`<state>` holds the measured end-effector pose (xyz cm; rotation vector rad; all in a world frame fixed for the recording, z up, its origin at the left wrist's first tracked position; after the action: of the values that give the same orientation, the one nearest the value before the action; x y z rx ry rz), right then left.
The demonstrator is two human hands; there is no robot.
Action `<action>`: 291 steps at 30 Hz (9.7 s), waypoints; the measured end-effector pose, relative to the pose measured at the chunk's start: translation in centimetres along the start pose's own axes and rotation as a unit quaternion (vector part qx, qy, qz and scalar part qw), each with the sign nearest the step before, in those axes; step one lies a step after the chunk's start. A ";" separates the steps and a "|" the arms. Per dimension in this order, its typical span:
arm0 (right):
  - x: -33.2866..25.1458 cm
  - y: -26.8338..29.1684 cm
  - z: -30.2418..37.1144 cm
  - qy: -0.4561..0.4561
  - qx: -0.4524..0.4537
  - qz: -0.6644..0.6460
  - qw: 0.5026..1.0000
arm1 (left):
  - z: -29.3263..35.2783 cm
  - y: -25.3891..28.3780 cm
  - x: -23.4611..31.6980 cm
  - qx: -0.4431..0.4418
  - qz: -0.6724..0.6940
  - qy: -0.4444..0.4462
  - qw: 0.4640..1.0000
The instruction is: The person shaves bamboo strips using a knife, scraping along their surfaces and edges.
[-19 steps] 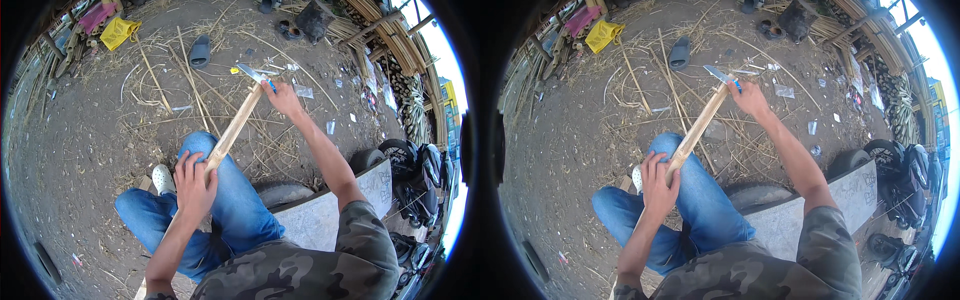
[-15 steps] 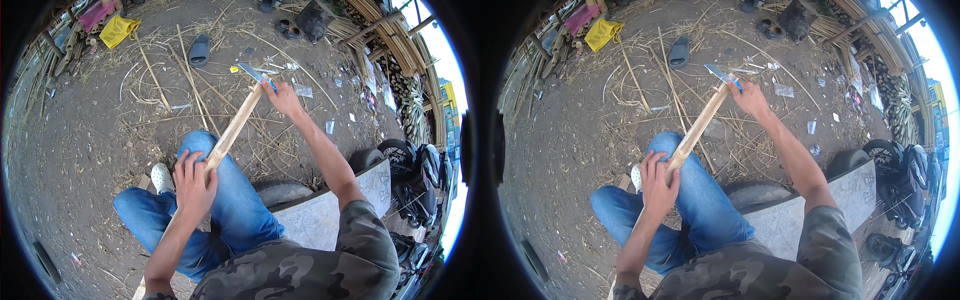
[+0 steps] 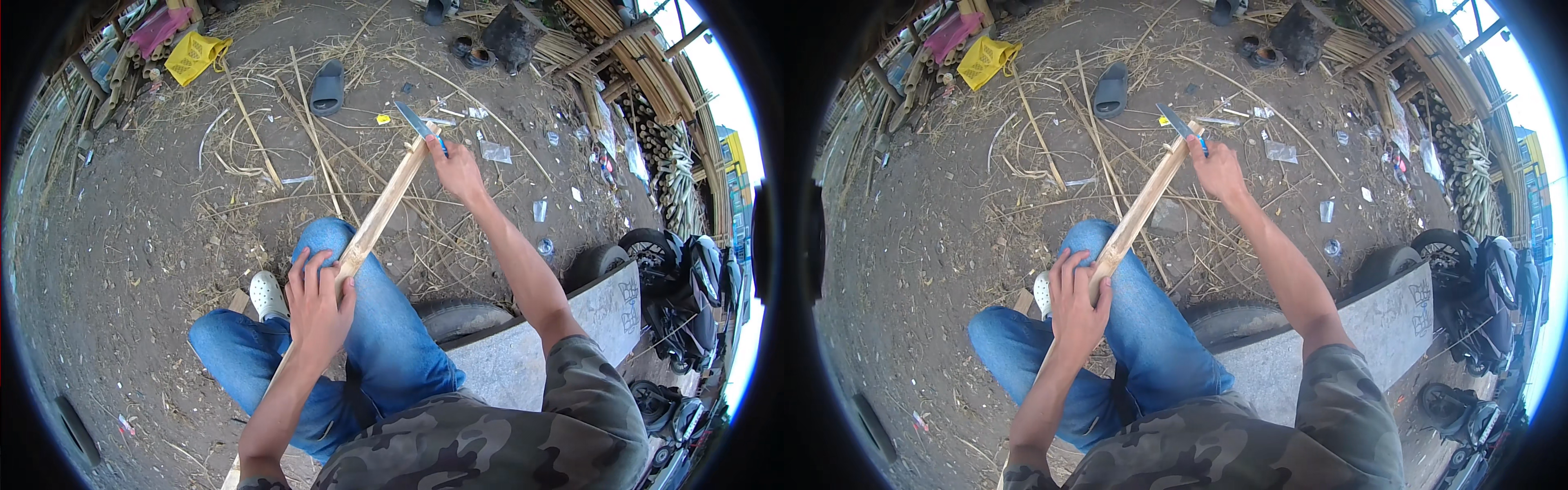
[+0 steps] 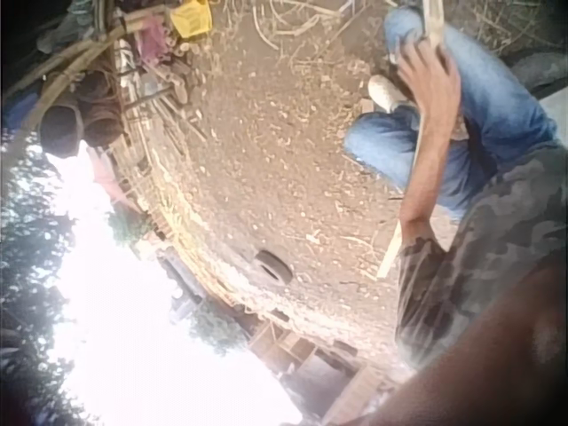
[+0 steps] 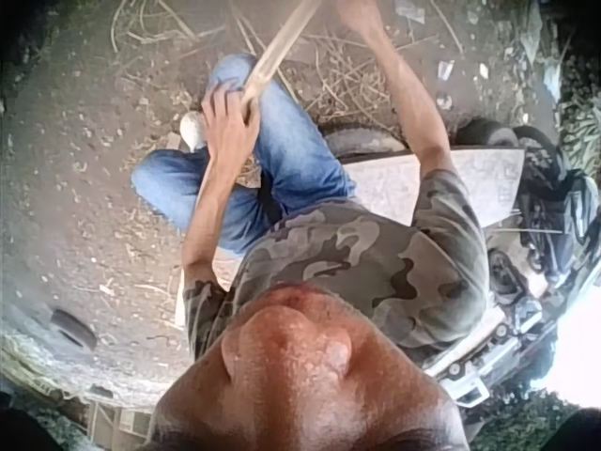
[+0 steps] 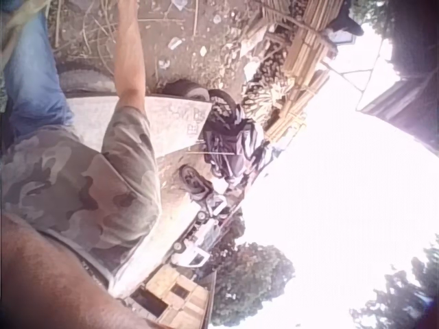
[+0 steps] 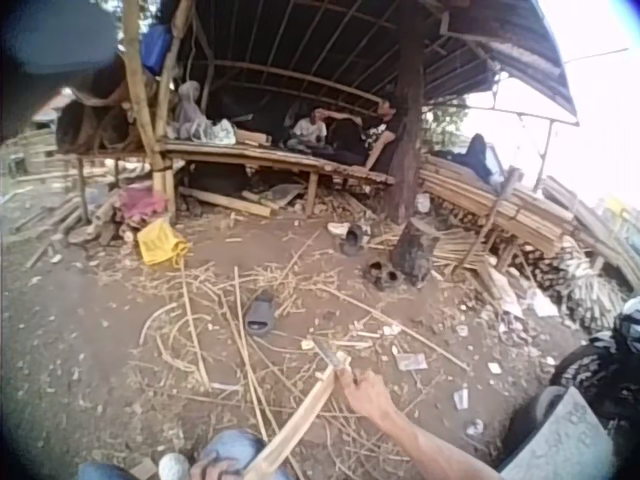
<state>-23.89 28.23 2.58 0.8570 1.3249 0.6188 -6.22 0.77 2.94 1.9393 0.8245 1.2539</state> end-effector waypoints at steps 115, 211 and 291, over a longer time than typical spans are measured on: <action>-18.5 -9.1 14.9 0.360 -0.217 -0.032 0.907 | 6.0 11.0 -5.7 -0.101 -0.043 -0.064 0.992; -21.1 -7.7 3.8 0.209 -0.049 -0.298 0.930 | -0.5 11.7 -12.3 0.016 0.220 0.265 0.939; -8.6 -8.7 15.6 0.119 -0.145 -0.037 0.981 | 1.6 2.7 -6.9 -0.092 -0.083 0.115 0.986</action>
<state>-10.65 13.59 0.71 0.5042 1.4303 0.8532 -6.68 -6.61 1.19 1.5663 0.9297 1.4159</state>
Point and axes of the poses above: each hand's wrist, its own z-axis away from the middle knuckle, its own y-axis out of the back of the hand, x = y × z, the point moved 8 cm from there along -z, towards the middle knuckle, and after that the axes turned 3 degrees about -x, right-handed, at the moved point
